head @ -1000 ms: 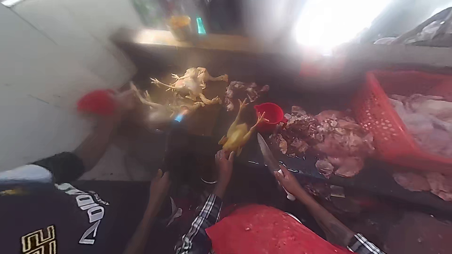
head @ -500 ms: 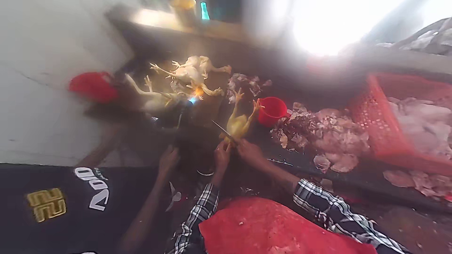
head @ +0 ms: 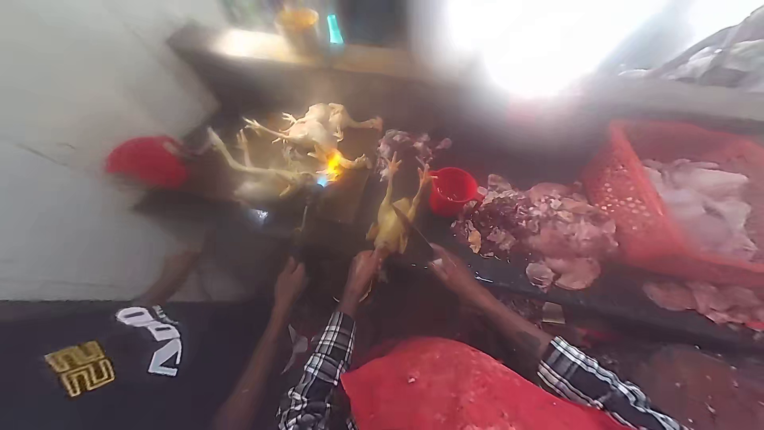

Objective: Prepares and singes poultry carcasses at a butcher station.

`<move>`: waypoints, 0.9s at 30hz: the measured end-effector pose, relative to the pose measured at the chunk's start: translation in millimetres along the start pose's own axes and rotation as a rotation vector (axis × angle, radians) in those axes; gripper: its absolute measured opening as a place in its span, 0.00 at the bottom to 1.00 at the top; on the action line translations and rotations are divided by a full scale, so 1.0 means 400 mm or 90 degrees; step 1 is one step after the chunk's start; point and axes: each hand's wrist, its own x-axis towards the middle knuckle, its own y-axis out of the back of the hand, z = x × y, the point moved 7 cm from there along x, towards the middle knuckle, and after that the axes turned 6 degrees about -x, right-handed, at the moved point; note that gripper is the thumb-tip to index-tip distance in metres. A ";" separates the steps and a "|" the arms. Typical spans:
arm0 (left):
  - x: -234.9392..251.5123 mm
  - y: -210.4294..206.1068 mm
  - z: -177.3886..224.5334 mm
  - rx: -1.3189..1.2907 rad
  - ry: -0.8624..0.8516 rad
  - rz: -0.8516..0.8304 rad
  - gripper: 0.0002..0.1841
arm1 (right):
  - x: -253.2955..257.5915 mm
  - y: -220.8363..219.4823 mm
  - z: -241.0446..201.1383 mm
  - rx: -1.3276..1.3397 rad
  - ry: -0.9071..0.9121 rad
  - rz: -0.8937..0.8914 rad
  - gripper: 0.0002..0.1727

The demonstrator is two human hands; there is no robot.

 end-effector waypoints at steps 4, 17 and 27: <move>0.040 -0.002 0.033 -0.045 0.066 -0.126 0.40 | 0.134 0.049 -0.102 -0.018 0.051 0.024 0.30; -0.003 -0.041 0.049 -0.195 0.091 -0.237 0.34 | 0.417 -0.010 -0.226 -0.012 0.044 0.039 0.30; -0.011 -0.065 0.015 0.222 -0.026 0.056 0.33 | 0.340 0.015 -0.250 0.083 0.036 0.087 0.28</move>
